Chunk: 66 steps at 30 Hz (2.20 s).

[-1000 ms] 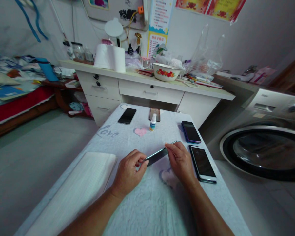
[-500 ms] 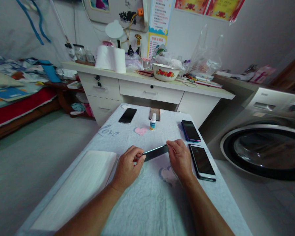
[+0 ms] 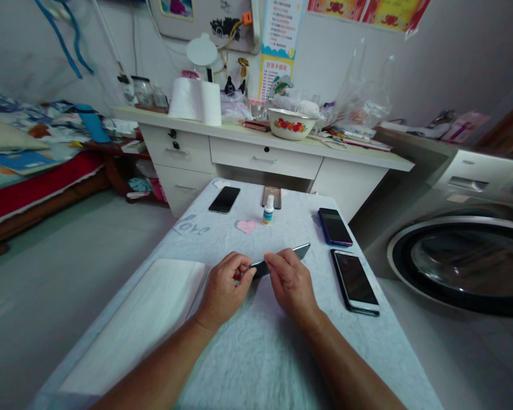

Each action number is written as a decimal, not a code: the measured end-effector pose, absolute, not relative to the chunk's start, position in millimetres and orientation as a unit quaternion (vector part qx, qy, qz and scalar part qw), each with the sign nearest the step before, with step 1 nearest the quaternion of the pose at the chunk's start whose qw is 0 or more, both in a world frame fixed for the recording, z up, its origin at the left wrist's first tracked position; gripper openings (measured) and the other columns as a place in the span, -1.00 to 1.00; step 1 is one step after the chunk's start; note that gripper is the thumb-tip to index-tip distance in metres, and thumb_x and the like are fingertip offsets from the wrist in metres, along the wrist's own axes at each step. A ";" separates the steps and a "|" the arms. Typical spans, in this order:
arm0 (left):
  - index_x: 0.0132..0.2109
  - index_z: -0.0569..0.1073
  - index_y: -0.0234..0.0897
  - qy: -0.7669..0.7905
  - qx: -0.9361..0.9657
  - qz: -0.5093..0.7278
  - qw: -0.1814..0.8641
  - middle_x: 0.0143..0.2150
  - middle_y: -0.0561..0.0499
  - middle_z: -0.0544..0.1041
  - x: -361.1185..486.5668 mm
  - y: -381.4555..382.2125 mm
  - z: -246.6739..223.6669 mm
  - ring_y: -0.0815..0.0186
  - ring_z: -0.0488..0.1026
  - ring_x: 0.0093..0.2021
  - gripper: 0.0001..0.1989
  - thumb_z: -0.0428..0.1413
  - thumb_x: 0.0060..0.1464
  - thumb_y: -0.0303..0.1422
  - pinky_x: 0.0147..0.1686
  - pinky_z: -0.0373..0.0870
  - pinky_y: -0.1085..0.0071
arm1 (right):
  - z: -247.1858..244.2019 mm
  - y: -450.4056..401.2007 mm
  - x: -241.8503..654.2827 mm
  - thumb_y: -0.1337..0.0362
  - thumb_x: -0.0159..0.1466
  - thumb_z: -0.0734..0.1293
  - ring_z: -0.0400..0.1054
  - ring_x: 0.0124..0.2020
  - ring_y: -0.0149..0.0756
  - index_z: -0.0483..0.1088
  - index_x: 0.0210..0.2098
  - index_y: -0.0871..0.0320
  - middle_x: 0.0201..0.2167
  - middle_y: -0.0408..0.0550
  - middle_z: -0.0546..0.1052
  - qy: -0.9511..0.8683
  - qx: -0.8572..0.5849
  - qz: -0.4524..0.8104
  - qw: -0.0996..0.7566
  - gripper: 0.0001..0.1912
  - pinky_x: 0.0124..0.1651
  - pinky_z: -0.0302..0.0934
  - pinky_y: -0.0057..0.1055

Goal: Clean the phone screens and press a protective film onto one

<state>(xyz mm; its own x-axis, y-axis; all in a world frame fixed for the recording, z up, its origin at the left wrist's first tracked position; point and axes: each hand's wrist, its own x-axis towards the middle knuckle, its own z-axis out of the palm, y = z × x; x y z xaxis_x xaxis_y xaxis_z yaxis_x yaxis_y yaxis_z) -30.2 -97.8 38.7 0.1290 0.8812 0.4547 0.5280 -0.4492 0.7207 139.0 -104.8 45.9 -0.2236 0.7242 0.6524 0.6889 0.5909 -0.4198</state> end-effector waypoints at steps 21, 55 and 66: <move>-0.35 0.43 -0.27 0.489 0.719 0.451 0.201 -0.45 0.10 0.41 -30.2 -100.3 40.3 0.42 0.34 -0.46 -0.93 0.10 0.11 -0.43 -0.44 0.28 0.50 | 47.1 -106.0 134.9 0.39 0.37 0.16 0.33 -0.30 -0.32 0.46 -0.04 0.11 -0.31 -0.04 0.43 -0.804 -0.437 0.026 0.403 -0.71 -0.24 0.28 -0.45; -0.34 0.45 -0.26 0.488 0.725 0.444 0.194 -0.44 0.08 0.42 -32.2 -97.9 37.3 0.39 0.37 -0.44 -0.90 0.08 0.15 -0.38 -0.43 0.27 0.49 | 42.2 -73.5 208.7 0.28 0.34 0.22 0.42 -0.31 -0.27 0.54 -0.23 0.12 -0.35 -0.04 0.49 -0.649 -0.593 -0.012 0.476 -0.75 -0.23 0.29 -0.36; -0.30 0.45 -0.26 0.480 0.731 0.445 0.195 -0.43 0.07 0.41 -32.6 -96.5 35.9 0.39 0.38 -0.42 -0.91 0.08 0.16 -0.38 -0.40 0.29 0.47 | 33.0 -68.8 218.4 0.18 0.26 0.29 0.47 -0.27 -0.20 0.56 -0.27 0.16 -0.32 0.01 0.57 -0.578 -0.629 0.097 0.511 -0.76 -0.14 0.32 -0.27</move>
